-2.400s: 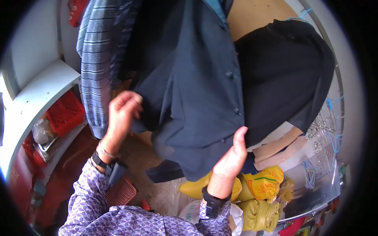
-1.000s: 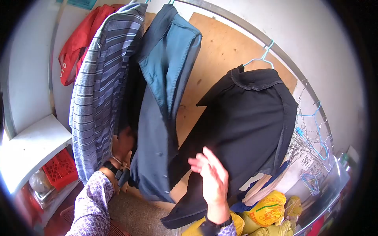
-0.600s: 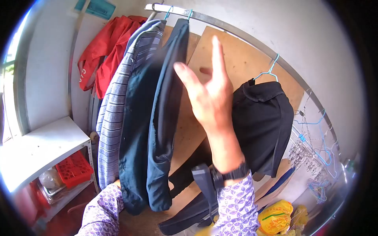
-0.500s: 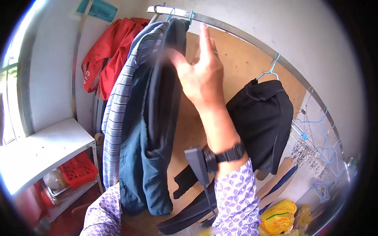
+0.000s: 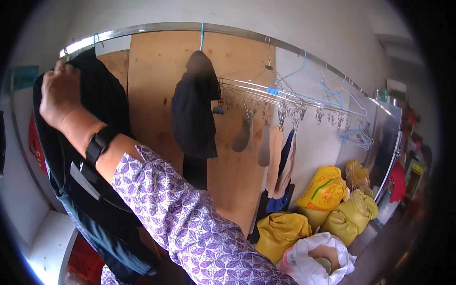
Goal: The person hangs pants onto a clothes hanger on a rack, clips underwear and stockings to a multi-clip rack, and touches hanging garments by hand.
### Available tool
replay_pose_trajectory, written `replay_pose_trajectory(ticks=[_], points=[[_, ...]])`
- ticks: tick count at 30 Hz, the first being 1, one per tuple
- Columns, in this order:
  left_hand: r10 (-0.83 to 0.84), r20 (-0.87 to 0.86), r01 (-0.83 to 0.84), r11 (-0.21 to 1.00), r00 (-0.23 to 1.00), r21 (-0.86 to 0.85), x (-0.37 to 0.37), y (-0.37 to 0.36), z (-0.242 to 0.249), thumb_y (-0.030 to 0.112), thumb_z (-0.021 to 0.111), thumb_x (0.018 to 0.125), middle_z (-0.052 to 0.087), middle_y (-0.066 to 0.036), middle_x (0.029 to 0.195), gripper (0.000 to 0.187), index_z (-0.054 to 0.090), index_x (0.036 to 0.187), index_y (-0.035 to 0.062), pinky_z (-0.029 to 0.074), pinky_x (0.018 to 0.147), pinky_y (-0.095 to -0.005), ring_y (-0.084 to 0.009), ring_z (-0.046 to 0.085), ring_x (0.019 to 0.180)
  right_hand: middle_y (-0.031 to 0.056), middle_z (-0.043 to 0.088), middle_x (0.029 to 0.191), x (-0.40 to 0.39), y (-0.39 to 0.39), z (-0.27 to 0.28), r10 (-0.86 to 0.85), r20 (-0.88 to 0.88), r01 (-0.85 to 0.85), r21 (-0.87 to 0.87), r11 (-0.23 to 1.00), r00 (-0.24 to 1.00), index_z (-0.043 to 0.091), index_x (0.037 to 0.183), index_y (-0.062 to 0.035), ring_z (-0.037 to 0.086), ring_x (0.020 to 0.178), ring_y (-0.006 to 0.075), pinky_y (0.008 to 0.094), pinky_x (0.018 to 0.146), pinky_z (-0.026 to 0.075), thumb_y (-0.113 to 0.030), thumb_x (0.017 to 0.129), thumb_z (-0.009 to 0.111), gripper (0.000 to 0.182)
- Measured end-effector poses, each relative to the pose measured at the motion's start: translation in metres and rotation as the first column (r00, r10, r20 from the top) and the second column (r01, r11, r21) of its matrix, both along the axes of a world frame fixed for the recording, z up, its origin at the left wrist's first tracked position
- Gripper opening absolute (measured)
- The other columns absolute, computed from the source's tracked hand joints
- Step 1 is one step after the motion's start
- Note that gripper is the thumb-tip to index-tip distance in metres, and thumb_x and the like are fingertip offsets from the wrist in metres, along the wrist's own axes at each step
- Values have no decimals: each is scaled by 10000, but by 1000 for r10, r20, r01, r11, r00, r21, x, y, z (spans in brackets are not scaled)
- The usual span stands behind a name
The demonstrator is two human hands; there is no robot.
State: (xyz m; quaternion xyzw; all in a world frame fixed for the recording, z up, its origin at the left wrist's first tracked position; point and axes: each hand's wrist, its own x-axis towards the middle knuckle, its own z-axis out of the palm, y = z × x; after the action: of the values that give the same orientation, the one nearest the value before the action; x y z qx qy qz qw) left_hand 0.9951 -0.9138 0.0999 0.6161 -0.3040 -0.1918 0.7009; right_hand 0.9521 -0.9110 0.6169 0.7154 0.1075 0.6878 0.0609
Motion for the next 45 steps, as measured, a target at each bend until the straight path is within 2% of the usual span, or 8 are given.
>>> replay_pose_trajectory(ticks=[4,11,19,26,35,37,39,45], points=[[-5,20,5,1000,1000,0,-15,2,-2,265,573,812,637,-234,938,302,632,957,7,475,772,-412,-391,601,923,264,569,907,-7,74,-25,370,91,-324,-324,889,925,572,833,59,537,934,364,412,871,397,-97,643,575,246],[-27,90,27,1000,996,4,-31,2,11,272,569,815,639,-231,943,300,637,952,14,475,774,-408,-385,603,925,301,568,873,32,35,-33,236,-121,-243,-45,969,964,533,941,44,563,837,430,488,729,480,-158,671,668,363],[-76,145,75,997,987,6,-27,0,6,279,564,818,640,-226,948,298,643,947,22,476,777,-404,-378,605,927,338,510,1176,39,-19,-27,261,-243,-195,262,945,934,426,1299,25,532,1096,419,391,915,446,-390,765,669,719],[-20,148,-10,980,989,199,-36,35,31,255,572,827,655,-192,949,283,639,960,14,476,782,-386,-337,623,917,300,521,1190,86,1,-40,-191,-178,181,-72,981,965,614,1079,-71,589,960,400,447,821,477,-483,715,680,553],[76,-65,-60,975,995,212,-30,87,-14,219,596,839,654,-86,743,230,652,930,15,480,631,-302,-160,614,680,206,615,889,81,-32,-37,94,-97,-37,474,880,991,480,1181,29,621,754,320,393,719,488,-96,754,578,455],[103,-140,-78,982,985,174,-32,89,-22,177,605,836,636,-46,699,183,657,904,16,469,582,-272,-107,584,633,134,600,806,91,-55,-36,300,-89,-192,592,783,950,480,1169,49,567,646,221,337,636,464,-91,792,556,409],[113,-155,-87,982,981,166,-36,93,-22,174,608,834,626,-39,687,178,656,890,12,468,571,-267,-104,580,622,289,595,1074,89,-66,-36,478,-60,-312,687,657,876,471,1220,90,584,1029,381,395,897,444,-171,827,523,474],[130,-156,-102,979,979,175,-37,100,-12,164,605,830,610,-34,667,161,652,844,11,470,555,-261,-103,572,598,158,651,816,66,-49,-15,603,199,-537,711,454,773,613,906,86,607,743,208,330,702,463,-223,868,498,331]])
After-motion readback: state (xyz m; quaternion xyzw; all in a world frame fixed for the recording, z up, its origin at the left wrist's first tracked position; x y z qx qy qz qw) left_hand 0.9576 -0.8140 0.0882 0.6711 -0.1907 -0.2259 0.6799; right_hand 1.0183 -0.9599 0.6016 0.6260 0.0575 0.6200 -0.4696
